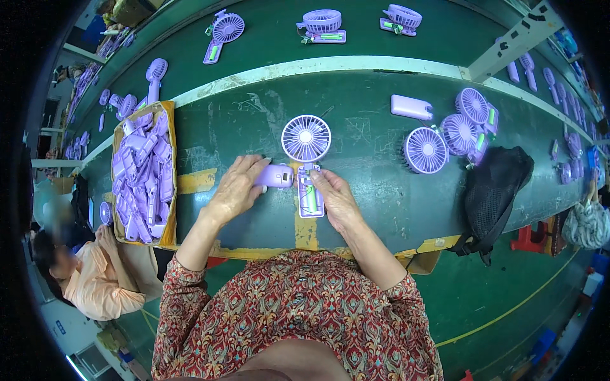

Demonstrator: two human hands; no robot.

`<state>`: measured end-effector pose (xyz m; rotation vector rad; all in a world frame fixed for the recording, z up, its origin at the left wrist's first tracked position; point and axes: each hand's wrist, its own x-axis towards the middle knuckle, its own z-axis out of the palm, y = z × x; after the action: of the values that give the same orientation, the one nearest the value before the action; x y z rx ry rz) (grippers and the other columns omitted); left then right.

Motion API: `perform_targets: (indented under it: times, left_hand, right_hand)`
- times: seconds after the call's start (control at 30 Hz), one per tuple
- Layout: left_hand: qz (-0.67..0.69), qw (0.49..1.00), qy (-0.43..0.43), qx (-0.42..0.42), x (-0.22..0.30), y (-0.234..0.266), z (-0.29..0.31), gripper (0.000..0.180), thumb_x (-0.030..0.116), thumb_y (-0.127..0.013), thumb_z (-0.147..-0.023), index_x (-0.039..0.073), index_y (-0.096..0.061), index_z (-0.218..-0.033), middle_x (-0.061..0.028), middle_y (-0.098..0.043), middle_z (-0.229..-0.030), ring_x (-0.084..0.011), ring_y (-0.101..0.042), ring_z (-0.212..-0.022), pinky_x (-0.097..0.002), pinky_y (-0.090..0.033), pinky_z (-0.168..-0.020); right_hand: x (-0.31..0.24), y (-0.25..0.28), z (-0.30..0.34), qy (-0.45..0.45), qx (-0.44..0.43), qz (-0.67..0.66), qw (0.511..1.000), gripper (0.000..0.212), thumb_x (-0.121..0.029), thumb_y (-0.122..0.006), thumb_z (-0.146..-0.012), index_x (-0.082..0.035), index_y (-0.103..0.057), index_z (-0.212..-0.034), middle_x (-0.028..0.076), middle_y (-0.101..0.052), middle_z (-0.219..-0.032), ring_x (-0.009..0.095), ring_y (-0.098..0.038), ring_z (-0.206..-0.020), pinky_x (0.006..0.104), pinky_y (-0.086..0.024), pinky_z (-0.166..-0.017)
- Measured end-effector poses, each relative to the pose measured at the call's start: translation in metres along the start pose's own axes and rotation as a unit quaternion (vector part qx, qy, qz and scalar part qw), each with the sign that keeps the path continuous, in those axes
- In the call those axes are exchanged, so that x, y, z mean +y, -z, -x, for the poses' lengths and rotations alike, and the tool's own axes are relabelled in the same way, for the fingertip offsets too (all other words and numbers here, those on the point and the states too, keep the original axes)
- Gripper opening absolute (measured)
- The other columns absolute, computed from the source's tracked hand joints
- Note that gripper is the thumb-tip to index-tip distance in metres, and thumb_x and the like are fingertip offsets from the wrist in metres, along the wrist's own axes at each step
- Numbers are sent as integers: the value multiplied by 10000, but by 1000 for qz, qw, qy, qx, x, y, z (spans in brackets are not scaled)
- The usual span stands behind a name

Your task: The person assembles a handheld fan by inserting a circuit board and a battery into the handle. They then snap a plastic cover over the components and place the completed fan onto the conveyor belt.

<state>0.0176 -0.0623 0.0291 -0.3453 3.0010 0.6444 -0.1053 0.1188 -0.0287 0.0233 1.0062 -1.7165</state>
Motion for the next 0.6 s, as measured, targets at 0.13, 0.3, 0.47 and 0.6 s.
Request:
perform_targets:
  times: [0.13, 0.3, 0.47, 0.6]
  left_hand:
    - [-4, 994, 102, -31, 11, 3, 9, 449, 156, -688, -691, -27, -553, -1077, -191, -557, -1007, -349, -547, -974, -414, -445, -853]
    - [224, 953, 205, 10, 46, -7, 15, 473, 215, -662, -746, -70, -511, -1092, -219, -647, -882, -311, -645, -783, -387, -509, -740]
    - [246, 949, 195, 18, 73, -14, 11, 598, 157, -652, -761, -89, -412, -1250, -199, -648, -872, -250, -661, -741, -352, -529, -686]
    - [195, 967, 154, 52, 76, -26, 10, 639, 242, -636, -753, -101, -412, -1244, -301, -623, -855, -401, -646, -722, -435, -526, -676]
  right_hand:
    - [0, 1, 1, -8, -3, 3, 1000, 350, -213, -518, -933, 39, -494, -1175, 152, -620, -1061, 192, -622, -956, 287, -514, -827]
    - [3, 4, 5, -6, -5, 11, 1000, 390, -249, -517, -938, 6, -457, -1227, 73, -578, -1091, 121, -558, -985, 261, -477, -840]
    - [-1, 2, 10, -24, 5, -31, 999, 442, -215, -518, -935, 10, -401, -1297, 87, -534, -1175, 151, -513, -1074, 290, -431, -922]
    - [-2, 2, 11, -18, -38, -54, 998, 454, -118, -485, -912, 11, -363, -1330, 103, -500, -1234, 179, -483, -1132, 327, -383, -985]
